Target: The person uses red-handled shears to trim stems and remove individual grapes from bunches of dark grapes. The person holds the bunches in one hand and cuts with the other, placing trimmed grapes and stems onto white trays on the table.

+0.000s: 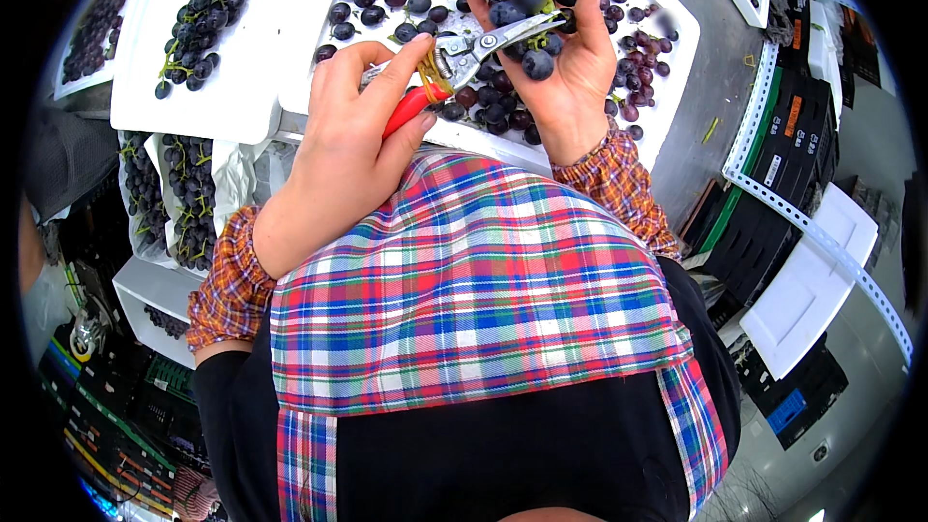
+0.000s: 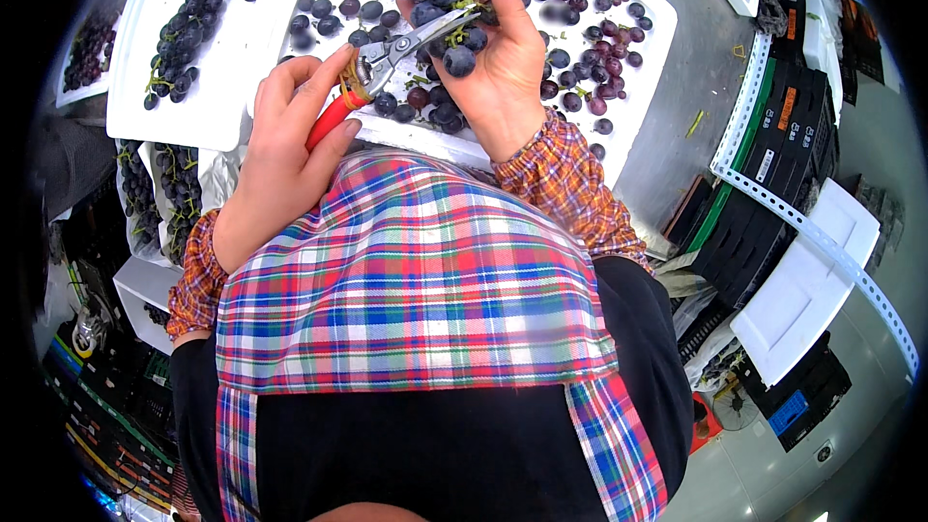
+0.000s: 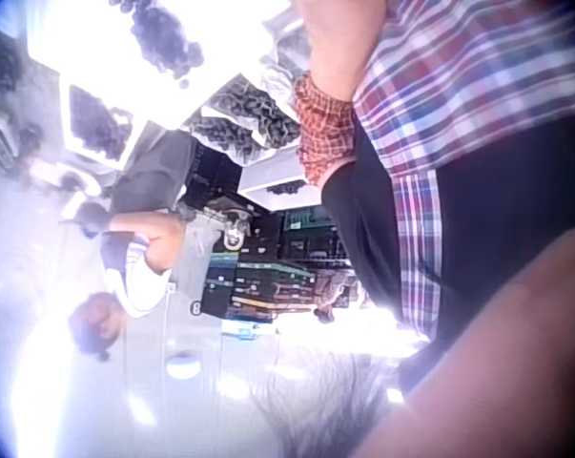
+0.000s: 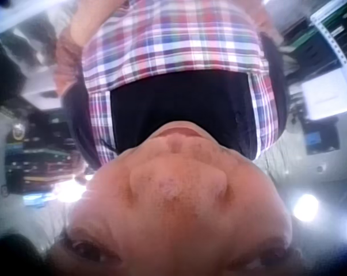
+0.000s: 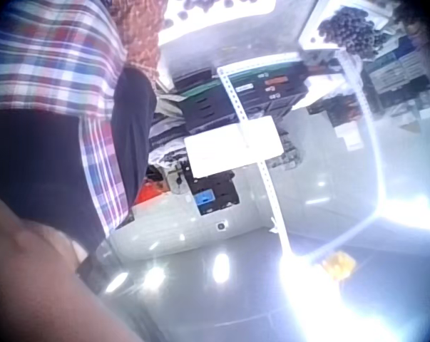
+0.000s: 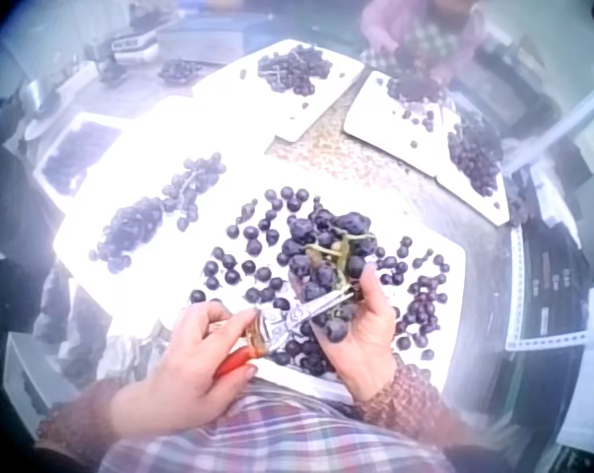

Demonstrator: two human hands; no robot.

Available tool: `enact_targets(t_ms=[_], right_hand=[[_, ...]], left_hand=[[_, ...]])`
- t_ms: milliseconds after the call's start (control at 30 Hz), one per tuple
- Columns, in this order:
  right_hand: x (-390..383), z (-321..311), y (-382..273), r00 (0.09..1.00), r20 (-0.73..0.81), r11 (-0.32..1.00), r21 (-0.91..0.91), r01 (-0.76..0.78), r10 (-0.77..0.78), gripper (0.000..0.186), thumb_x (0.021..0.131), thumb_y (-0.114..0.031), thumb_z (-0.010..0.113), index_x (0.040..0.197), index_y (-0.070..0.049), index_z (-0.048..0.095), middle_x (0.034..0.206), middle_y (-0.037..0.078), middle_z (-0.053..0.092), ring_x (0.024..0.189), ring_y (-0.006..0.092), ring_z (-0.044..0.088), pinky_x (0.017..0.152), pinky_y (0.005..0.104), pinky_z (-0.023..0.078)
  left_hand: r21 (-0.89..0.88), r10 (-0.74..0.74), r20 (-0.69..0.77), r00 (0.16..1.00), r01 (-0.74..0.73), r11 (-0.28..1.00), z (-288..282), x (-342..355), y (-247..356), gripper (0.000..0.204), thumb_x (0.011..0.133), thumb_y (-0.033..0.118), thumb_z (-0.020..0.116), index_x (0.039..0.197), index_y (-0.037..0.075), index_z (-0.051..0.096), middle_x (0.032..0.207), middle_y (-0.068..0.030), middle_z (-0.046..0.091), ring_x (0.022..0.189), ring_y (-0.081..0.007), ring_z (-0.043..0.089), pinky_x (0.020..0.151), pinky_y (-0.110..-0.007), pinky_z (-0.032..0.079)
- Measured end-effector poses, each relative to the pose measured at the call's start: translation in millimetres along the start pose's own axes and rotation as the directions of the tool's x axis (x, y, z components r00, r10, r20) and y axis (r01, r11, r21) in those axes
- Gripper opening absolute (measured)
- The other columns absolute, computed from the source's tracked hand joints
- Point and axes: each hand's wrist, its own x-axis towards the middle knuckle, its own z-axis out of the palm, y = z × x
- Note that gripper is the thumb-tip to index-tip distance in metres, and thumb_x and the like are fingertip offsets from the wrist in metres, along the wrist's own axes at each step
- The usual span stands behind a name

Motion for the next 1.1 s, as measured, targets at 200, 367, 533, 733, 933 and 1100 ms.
enact_targets(t_ms=[200, 367, 533, 733, 933, 1100], right_hand=[[-3, 4, -3, 0.999, 0.044, 0.997, -0.063, 0.033, -0.030, 0.049, 0.096, -0.035, 0.047, 0.128, 0.001, 0.051, 0.127, 0.022, 0.055, 0.121, 0.0372, 0.050, 0.107, 0.0574, 0.033], [-4, 8, -2, 0.998, 0.048, 0.989, -0.139, 0.057, -0.051, 0.046, 0.094, -0.035, 0.053, 0.124, 0.000, 0.052, 0.128, 0.018, 0.055, 0.124, 0.0341, 0.049, 0.110, 0.0596, 0.028], [-3, 3, -2, 0.995, 0.040, 0.979, -0.175, 0.101, -0.096, 0.048, 0.096, -0.037, 0.050, 0.126, 0.001, 0.050, 0.131, 0.016, 0.053, 0.128, 0.0353, 0.045, 0.111, 0.0614, 0.025], [-6, 5, -3, 0.993, 0.006, 0.969, -0.217, 0.120, -0.121, 0.048, 0.096, -0.037, 0.050, 0.125, 0.000, 0.051, 0.132, 0.015, 0.053, 0.128, 0.0346, 0.045, 0.111, 0.0617, 0.026], [-8, 8, -3, 0.990, 0.032, 0.956, -0.259, 0.140, -0.136, 0.048, 0.097, -0.037, 0.049, 0.127, 0.000, 0.050, 0.132, 0.016, 0.052, 0.127, 0.0344, 0.045, 0.111, 0.0617, 0.026], [-8, 10, -2, 0.993, 0.021, 0.968, -0.222, 0.118, -0.116, 0.051, 0.097, -0.038, 0.048, 0.131, 0.000, 0.045, 0.132, 0.016, 0.052, 0.127, 0.0346, 0.046, 0.111, 0.0613, 0.026]], left_hand=[[0.067, 0.023, -0.021, 1.000, -0.021, 0.998, -4, 1, 1, 0.057, 0.074, 0.006, 0.072, 0.128, 0.003, 0.055, 0.108, -0.0171, 0.050, 0.100, -0.0315, 0.048, 0.088, -0.039, 0.040], [0.126, 0.023, -0.043, 0.999, -0.017, 0.992, -2, 0, -1, 0.059, 0.071, 0.003, 0.073, 0.128, 0.004, 0.056, 0.117, -0.0135, 0.054, 0.099, -0.0305, 0.048, 0.088, -0.038, 0.040], [0.159, 0.050, -0.069, 0.996, -0.039, 0.987, -1, 0, -7, 0.058, 0.070, 0.002, 0.072, 0.125, 0.005, 0.058, 0.119, -0.0098, 0.059, 0.096, -0.0289, 0.049, 0.086, -0.037, 0.041], [-0.027, 0.007, -0.011, 1.000, -0.008, 1.000, -10, -6, -13, 0.050, 0.074, 0.002, 0.068, 0.123, 0.004, 0.059, 0.116, -0.0128, 0.061, 0.093, -0.0291, 0.050, 0.086, -0.036, 0.043], [-0.040, 0.005, -0.036, 0.999, -0.007, 0.999, -9, -10, -17, 0.048, 0.077, 0.004, 0.067, 0.125, 0.004, 0.058, 0.117, -0.0159, 0.059, 0.098, -0.0321, 0.051, 0.090, -0.038, 0.042], [-0.029, -0.011, 0.034, 0.999, 0.012, 1.000, -12, -8, -16, 0.052, 0.079, 0.005, 0.067, 0.130, 0.003, 0.054, 0.121, -0.0176, 0.059, 0.110, -0.0331, 0.053, 0.095, -0.039, 0.041]])
